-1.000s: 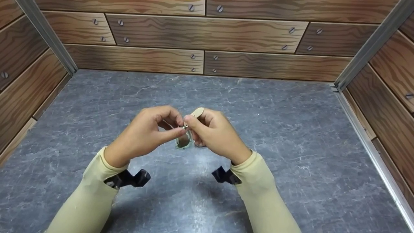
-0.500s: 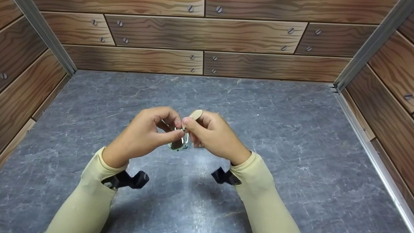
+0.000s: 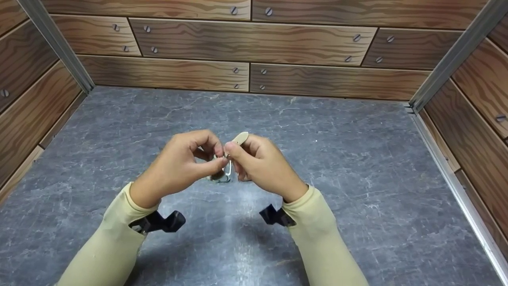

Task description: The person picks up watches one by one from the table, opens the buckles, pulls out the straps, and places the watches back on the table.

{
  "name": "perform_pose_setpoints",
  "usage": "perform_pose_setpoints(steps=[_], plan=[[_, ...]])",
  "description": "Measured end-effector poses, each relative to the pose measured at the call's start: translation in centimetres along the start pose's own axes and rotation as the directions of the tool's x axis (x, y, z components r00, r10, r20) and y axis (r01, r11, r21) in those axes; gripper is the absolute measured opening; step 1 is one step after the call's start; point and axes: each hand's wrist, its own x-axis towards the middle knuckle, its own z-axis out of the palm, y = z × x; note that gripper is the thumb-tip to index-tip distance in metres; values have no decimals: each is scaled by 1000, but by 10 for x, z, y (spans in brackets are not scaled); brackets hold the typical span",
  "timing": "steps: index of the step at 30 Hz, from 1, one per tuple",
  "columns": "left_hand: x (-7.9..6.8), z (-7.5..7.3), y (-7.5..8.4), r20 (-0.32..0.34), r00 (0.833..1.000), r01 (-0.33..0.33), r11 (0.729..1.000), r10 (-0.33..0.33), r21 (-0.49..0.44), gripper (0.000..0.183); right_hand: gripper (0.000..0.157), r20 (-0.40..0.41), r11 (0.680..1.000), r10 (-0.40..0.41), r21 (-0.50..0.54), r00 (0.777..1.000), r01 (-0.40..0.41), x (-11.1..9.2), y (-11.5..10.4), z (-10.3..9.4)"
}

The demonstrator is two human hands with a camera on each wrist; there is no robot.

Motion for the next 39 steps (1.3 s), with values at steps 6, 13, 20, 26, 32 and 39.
perform_pose_setpoints(steps=[6,13,20,26,32,39], plan=[[0,2,-2,-45,989,-134,984,140,115,9,24,-40,999,-28,24,999,29,1,0,0],[-1,1,-3,-77,971,-202,951,226,235,12,24,-67,999,-31,38,997,33,2,-1,1],[-1,1,-4,-89,959,-233,925,270,300,16,24,-75,999,-12,31,997,15,2,1,2],[0,1,-5,-87,957,-258,947,278,193,15,19,-47,997,-49,59,998,52,1,1,3],[1,1,-4,-140,956,-260,966,259,13,17,8,-50,977,-189,86,981,193,2,1,5],[2,-1,-5,-185,963,-220,969,197,-111,17,8,-97,957,-281,-99,955,272,2,1,5]])
